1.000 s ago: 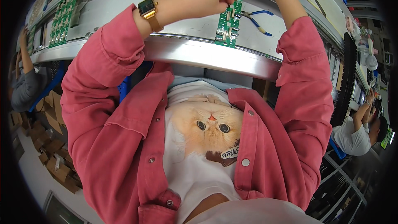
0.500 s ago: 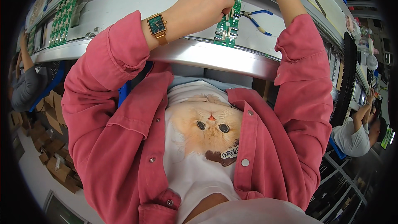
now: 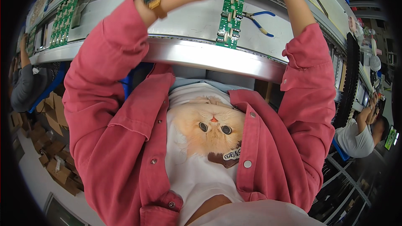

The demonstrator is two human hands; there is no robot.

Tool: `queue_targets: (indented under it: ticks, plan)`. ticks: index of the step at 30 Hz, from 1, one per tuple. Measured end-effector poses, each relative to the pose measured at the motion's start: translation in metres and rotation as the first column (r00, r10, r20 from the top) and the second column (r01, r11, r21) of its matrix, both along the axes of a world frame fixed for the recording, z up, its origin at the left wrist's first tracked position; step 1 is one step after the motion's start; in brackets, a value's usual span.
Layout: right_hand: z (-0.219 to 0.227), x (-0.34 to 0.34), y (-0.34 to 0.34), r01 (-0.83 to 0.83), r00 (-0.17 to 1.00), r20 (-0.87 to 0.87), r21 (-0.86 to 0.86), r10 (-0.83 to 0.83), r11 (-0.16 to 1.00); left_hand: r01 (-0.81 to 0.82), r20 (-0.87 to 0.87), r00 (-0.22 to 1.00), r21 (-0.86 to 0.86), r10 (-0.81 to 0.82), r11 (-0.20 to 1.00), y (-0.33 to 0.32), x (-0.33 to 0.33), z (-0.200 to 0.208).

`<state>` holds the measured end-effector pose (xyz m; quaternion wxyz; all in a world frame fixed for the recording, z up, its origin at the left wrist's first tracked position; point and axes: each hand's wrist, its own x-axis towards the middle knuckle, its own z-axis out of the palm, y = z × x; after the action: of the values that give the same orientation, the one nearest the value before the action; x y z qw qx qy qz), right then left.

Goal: The person assembles circuit boards by taking electronic components, inserting them into a printed circuit board strip by hand, placing the assembled board strip onto the conveyor line, and inserting components into another board strip.

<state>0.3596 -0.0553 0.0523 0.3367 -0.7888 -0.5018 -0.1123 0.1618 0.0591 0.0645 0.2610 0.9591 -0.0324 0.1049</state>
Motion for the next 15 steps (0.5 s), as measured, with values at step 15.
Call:
queue_targets:
  ticks: [15]
  plan:
    - [0.004,-0.069,-0.07,-0.241,0.456,-0.877,0.046,0.155,0.969,-0.354,0.302,0.908,0.186,0.29,0.917,0.079,0.089,-0.035]
